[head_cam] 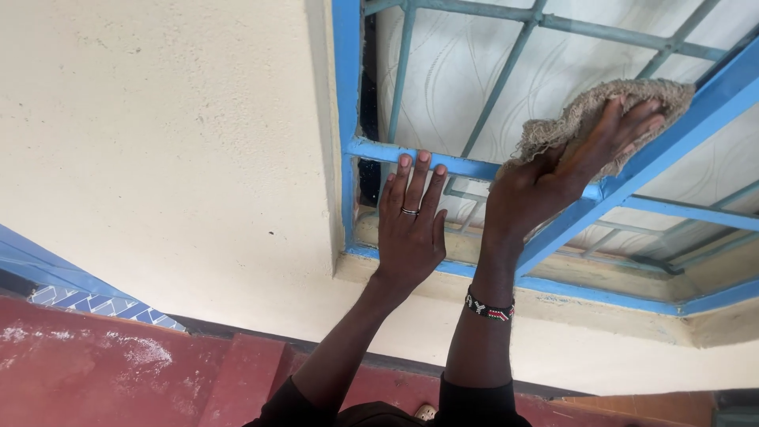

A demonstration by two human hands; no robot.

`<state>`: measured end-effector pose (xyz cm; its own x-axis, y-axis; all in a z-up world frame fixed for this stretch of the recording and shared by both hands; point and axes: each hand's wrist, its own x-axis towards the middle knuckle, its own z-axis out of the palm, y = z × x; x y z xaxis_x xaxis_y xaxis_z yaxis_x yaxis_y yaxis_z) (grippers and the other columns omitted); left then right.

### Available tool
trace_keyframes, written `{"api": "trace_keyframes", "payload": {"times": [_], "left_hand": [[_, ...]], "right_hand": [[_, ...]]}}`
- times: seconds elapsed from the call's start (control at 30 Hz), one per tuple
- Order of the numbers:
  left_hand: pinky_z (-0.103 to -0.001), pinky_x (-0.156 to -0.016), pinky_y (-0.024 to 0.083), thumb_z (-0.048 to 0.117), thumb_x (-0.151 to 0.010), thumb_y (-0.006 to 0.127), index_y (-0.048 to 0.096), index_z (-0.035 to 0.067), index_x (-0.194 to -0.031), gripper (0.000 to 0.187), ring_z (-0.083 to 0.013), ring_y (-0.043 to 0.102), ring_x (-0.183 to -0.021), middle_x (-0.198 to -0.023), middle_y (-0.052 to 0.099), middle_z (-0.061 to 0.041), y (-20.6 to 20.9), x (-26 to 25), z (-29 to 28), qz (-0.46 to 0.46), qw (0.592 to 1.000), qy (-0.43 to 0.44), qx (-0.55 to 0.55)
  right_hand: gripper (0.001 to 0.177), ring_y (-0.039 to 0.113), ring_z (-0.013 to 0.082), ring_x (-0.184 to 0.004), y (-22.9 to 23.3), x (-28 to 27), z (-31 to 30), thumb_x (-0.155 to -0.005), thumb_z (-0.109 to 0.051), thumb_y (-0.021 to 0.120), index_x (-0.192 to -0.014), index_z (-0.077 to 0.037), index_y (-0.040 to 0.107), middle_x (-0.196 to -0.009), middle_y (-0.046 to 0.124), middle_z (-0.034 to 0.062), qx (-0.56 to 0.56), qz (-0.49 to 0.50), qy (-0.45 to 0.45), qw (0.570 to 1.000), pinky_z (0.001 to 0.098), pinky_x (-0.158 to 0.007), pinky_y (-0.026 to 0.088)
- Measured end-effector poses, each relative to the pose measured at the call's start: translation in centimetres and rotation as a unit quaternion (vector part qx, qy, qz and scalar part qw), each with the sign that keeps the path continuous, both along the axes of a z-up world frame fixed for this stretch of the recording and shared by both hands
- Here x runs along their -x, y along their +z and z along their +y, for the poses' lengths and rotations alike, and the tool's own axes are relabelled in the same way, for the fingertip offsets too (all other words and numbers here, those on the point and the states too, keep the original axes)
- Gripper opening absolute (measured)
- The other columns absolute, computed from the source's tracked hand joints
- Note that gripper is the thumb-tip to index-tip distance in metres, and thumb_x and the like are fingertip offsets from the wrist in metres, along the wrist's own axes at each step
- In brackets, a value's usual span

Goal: Cleaning the blue window frame and metal bars with a cloth.

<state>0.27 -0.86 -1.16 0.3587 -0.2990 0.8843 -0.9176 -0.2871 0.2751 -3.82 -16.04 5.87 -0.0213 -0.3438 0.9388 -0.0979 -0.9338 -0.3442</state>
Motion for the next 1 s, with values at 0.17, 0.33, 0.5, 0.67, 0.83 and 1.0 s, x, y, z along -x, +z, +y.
{"api": "trace_keyframes", "payload": {"times": [0.17,0.33,0.5,0.67,0.83,1.0], "left_hand": [[-0.055,-0.136,0.018,0.01,-0.104,0.064,0.035,0.009,-0.164,0.067,-0.031,0.012,-0.166,-0.175,0.02,-0.013,0.3,0.2,0.5,0.024,0.999,-0.034,-0.007],[-0.056,-0.137,0.017,0.011,-0.104,0.063,0.032,0.008,-0.165,0.068,-0.0315,0.012,-0.167,-0.177,0.018,-0.014,0.5,0.0,1.5,0.04,0.997,-0.064,-0.014],[-0.057,-0.137,0.014,0.012,-0.104,0.064,0.028,0.005,-0.165,0.071,-0.034,0.009,-0.166,-0.176,0.015,-0.015,0.3,0.5,2.3,0.074,0.997,-0.018,0.008],[-0.061,-0.132,0.01,0.016,-0.094,0.07,0.027,0.006,-0.162,0.081,-0.0373,0.007,-0.163,-0.173,0.015,-0.017,1.2,1.2,2.6,0.095,0.993,0.022,-0.06],[-0.061,-0.132,0.008,0.024,-0.097,0.072,0.02,-0.004,-0.163,0.089,-0.0377,0.007,-0.163,-0.173,0.011,-0.023,1.6,1.2,2.7,0.079,0.996,-0.035,-0.004],[-0.06,-0.132,0.012,0.026,-0.099,0.073,0.026,-0.006,-0.16,0.084,-0.0395,0.012,-0.161,-0.17,0.018,-0.024,1.0,0.4,2.2,0.055,0.996,-0.051,0.049]], "right_hand": [[0.071,-0.007,0.0239,-0.16,0.6,-2.6,1.6,-0.11,0.001,0.052,-0.169,-0.023,0.021,-0.175,0.002,-0.0005,0.027,0.022,0.014,0.999,0.0516,-0.135,-0.002],[0.052,-0.003,0.0286,-0.161,0.6,-0.9,2.7,-0.119,-0.025,0.057,-0.167,-0.017,0.035,-0.178,0.01,0.0061,0.08,0.145,0.034,0.986,0.0546,-0.132,-0.002],[0.058,0.005,0.0294,-0.164,-1.2,0.5,1.1,-0.113,-0.049,0.053,-0.163,-0.018,0.049,-0.179,0.02,0.0058,0.065,0.116,0.023,0.991,0.0575,-0.131,-0.001],[0.061,0.006,0.0289,-0.165,-2.7,-1.5,3.5,-0.113,-0.055,0.052,-0.163,-0.023,0.046,-0.174,0.019,0.0032,0.016,0.044,-0.006,0.999,0.057,-0.134,0.005],[0.053,0.002,0.0321,-0.166,-0.9,-1.8,7.0,-0.118,-0.038,0.059,-0.165,-0.02,0.041,-0.176,0.014,0.006,0.018,0.086,0.041,0.995,0.057,-0.134,0.004],[0.054,0.002,0.0329,-0.166,1.7,-3.0,6.6,-0.114,-0.025,0.064,-0.164,-0.019,0.046,-0.176,0.015,0.0078,0.097,0.161,0.069,0.98,0.0591,-0.135,0.0]]}}
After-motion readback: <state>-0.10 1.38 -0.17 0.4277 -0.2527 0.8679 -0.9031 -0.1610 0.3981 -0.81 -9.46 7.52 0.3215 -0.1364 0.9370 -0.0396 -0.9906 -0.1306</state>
